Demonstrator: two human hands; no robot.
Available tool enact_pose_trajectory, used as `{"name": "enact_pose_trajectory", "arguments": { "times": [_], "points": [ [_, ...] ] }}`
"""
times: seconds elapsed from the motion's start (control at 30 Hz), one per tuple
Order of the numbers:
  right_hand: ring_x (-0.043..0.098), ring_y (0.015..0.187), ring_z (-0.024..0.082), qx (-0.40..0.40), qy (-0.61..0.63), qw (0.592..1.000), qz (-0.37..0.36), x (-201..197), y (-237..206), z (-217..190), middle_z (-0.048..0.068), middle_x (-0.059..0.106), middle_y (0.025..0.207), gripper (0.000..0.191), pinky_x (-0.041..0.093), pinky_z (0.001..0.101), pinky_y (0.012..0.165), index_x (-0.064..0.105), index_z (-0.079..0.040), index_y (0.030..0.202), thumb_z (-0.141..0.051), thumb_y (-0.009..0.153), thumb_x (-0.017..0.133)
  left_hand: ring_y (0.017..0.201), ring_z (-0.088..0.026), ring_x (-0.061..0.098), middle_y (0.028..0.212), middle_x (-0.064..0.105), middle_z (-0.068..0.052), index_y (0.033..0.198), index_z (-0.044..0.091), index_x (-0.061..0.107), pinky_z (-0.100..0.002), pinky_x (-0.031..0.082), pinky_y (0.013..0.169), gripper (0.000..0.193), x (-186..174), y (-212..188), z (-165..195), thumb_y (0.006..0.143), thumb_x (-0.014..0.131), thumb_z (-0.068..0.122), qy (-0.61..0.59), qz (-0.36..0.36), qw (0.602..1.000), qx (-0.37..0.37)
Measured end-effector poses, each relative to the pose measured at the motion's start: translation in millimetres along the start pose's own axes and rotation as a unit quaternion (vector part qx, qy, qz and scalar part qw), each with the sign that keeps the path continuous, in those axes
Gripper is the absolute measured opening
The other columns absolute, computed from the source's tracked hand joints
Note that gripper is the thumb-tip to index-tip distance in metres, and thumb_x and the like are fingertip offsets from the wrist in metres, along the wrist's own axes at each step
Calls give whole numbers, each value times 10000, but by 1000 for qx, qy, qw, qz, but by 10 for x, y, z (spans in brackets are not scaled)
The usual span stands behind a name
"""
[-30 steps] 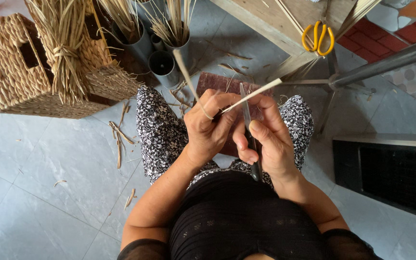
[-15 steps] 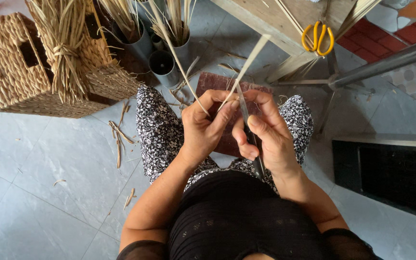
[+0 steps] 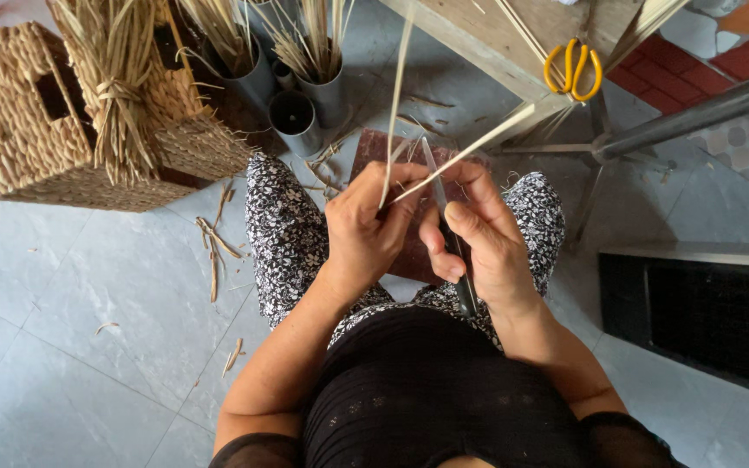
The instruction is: The person sits on the floor and splits long thin rattan strips with a small knife, drawing the blade along each strip to shave and separate it, then trims pieces with yellow-handled scissors and sets processed strips aside near a woven basket.
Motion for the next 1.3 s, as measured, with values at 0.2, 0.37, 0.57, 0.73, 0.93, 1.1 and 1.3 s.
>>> {"name": "enact_pose_trajectory", "arguments": {
  "times": [0.2, 0.37, 0.57, 0.73, 0.93, 1.1, 1.3],
  "points": [
    [424, 510, 94, 23, -4, 1000, 16, 9, 5, -18, 98, 560, 802, 424, 367, 223, 457, 436, -130, 1482, -160, 1063, 499, 965, -267, 698, 1047, 665, -101, 1100, 61, 650, -338, 567, 814, 222, -80, 15, 12, 915, 747, -15, -10, 15, 996, 86],
    [427, 523, 102, 23, -46, 998, 31, -3, 33, -36, 91, 548, 810, 403, 376, 232, 469, 466, -113, 1467, -151, 1066, 469, 1016, -290, 695, 1092, 667, -104, 1142, 77, 632, -365, 579, 890, 268, -124, 76, -31, 899, 735, 29, -19, -18, 994, 109],
    [431, 548, 101, 9, -55, 998, 20, -2, 78, 41, 113, 558, 836, 356, 373, 226, 484, 484, -109, 1442, -161, 1090, 483, 978, -308, 691, 1048, 668, -107, 1115, 73, 641, -379, 573, 849, 231, -199, 113, -122, 914, 746, 114, 24, -67, 996, 59],
    [434, 523, 98, 24, -35, 999, -1, -46, 82, 130, 109, 570, 831, 408, 377, 219, 470, 515, -124, 1475, -184, 1073, 480, 956, -299, 693, 1026, 662, -92, 1080, 79, 618, -382, 575, 832, 225, -176, 64, -206, 894, 737, 125, 28, -79, 994, 65],
    [439, 544, 107, 26, -6, 1000, -6, -123, 114, 238, 100, 545, 837, 328, 378, 227, 481, 518, -108, 1433, -171, 1114, 481, 959, -295, 696, 1020, 656, -92, 1078, 83, 618, -380, 580, 840, 220, -144, 32, -292, 902, 744, 124, 12, -79, 995, 67],
    [444, 530, 111, 20, -6, 1000, -8, -118, 135, 285, 102, 550, 866, 313, 379, 232, 461, 492, -105, 1403, -176, 1099, 474, 979, -298, 706, 1045, 667, -112, 1114, 59, 631, -366, 582, 852, 251, -144, 1, -337, 880, 720, 64, -19, -64, 995, 72],
    [447, 549, 103, 37, 5, 999, -17, -142, 120, 376, 117, 571, 879, 300, 391, 225, 477, 462, -113, 1388, -186, 1097, 451, 863, -277, 706, 957, 663, -124, 1062, 33, 637, -356, 574, 766, 242, -108, -25, -377, 855, 761, 53, 10, -51, 998, 42]
  ]
}}
Point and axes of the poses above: each hand's wrist, its own y-axis towards the middle knuckle, its own x-axis out of the palm, z = x × y, the point moved 1 cm from there along y, towards the middle knuckle
